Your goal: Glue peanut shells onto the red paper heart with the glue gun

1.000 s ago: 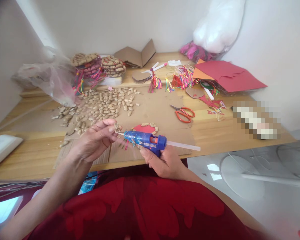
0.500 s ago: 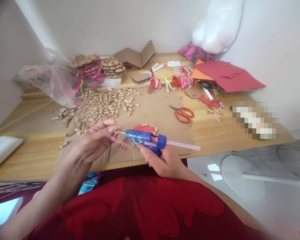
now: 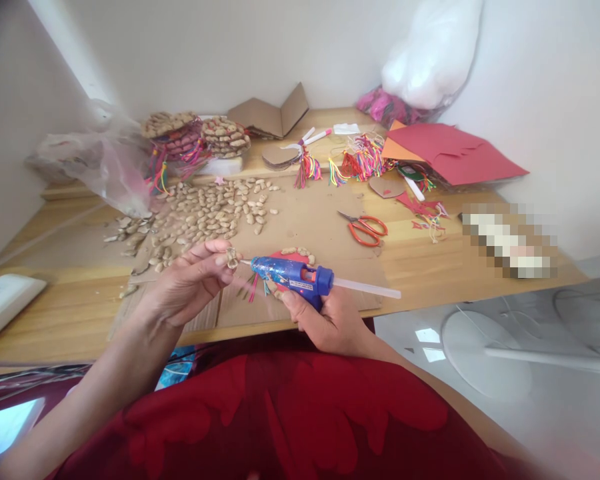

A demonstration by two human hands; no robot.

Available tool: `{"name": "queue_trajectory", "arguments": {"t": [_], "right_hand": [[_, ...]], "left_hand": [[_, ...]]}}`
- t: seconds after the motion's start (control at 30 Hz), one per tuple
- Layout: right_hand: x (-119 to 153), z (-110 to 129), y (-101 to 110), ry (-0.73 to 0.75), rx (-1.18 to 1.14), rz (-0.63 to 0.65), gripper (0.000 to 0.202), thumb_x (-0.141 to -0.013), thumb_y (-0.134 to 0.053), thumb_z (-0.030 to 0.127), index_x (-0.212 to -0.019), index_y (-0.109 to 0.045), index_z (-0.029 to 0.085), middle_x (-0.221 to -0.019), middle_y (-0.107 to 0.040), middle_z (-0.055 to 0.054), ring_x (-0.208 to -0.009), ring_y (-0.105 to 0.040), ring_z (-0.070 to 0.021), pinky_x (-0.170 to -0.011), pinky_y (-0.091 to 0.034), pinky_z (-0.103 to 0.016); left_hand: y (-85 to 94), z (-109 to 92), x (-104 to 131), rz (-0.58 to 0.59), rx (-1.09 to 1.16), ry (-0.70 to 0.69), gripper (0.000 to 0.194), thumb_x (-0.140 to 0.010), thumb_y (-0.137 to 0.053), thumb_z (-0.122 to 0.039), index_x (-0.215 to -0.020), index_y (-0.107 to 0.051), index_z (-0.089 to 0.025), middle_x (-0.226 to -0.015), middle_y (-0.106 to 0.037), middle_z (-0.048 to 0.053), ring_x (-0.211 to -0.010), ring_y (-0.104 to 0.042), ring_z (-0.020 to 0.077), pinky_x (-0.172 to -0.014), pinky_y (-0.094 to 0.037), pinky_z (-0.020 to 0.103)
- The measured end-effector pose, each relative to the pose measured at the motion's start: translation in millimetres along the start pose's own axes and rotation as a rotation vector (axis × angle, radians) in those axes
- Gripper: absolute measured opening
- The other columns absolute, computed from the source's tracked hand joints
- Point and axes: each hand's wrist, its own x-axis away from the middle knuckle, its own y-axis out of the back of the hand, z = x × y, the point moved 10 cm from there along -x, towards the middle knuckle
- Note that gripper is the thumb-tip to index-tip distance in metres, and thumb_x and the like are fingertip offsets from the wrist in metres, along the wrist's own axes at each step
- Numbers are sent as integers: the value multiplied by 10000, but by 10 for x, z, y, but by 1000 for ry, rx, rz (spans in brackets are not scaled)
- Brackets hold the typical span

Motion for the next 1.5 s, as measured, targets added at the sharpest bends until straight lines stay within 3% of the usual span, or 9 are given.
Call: {"name": "queue_trajectory", "arguments": {"t": [0.2, 0.37, 0.5, 0.67, 0.77, 0.9, 1.07, 1.23, 1.5], "right_hand": [[29, -118, 85, -85, -240, -100, 385, -992, -580, 538, -797, -594, 206, -603, -564, 14, -505, -525, -113, -445, -406, -245], [-41, -274, 357, -174, -450, -294, 325, -948, -652, 541, -1045, -634, 231, -610, -566, 41, -495, -516, -116, -426, -380, -232], [-168, -348, 515, -171, -351, -322, 249, -915, -710, 449, -979, -624, 225, -639, -584, 34, -563, -555, -127, -480, -414, -243], [-327, -288, 630, -145, -102, -358, 262, -910, -688, 387, -1092, -615, 213, -765, -681, -11, -740, -670, -191, -682, -534, -314], [-409, -256, 612, -165, 0, -346, 221, -883, -714, 334, -1050, -625, 221, -859, -710, -51, -803, -686, -217, -737, -557, -347], [-441, -341, 548, -183, 7, -310, 232, -859, -751, 320, -1046, -638, 241, -825, -689, -35, -755, -652, -212, -723, -557, -359], [-400, -489, 506, -201, -60, -300, 166, -880, -723, 343, -986, -635, 251, -810, -694, -27, -750, -661, -213, -733, -559, -368], [-375, -582, 468, -263, -135, -276, 170, -893, -696, 329, -1025, -628, 248, -778, -683, -20, -715, -672, -208, -665, -556, -347], [-388, -529, 463, -211, -76, -257, 122, -908, -688, 343, -926, -629, 238, -798, -687, -20, -735, -646, -186, -725, -556, -336]], "left_hand": [[59, 6, -37, -9, -5, 2, 375, -555, -979, -203, -859, -761, -180, -781, -764, 1, -616, -665, 76, -606, -558, 158], [79, -91, -90, -21, -209, -76, 377, -596, -965, -246, -907, -764, -177, -776, -766, 12, -678, -693, 110, -650, -558, 195], [-129, -218, -159, 32, -592, -183, 397, -667, -908, -257, -1022, -756, -166, -780, -783, 43, -719, -724, 161, -680, -552, 235], [-414, -220, -341, 85, -1005, -289, 312, -717, -784, -188, -1027, -751, -212, -754, -781, 24, -687, -722, 198, -632, -517, 264], [-488, -130, -455, 99, -1121, -283, 306, -708, -739, -162, -1007, -740, -228, -754, -777, 17, -664, -706, 201, -605, -481, 263], [-554, -78, -520, 86, -1234, -289, 294, -712, -728, -170, -999, -739, -230, -749, -772, 23, -636, -681, 200, -594, -442, 262], [-700, -95, -518, 96, -1399, -327, 230, -751, -730, -187, -976, -745, -233, -711, -761, 18, -666, -690, 215, -630, -448, 275], [-791, -114, -511, 81, -1605, -324, 311, -721, -783, -178, -1025, -759, -241, -757, -777, 25, -721, -718, 253, -680, -456, 301], [-871, -121, -485, 79, -1763, -326, 318, -750, -732, -174, -1057, -760, -254, -792, -784, 35, -768, -723, 270, -698, -465, 303]]}}
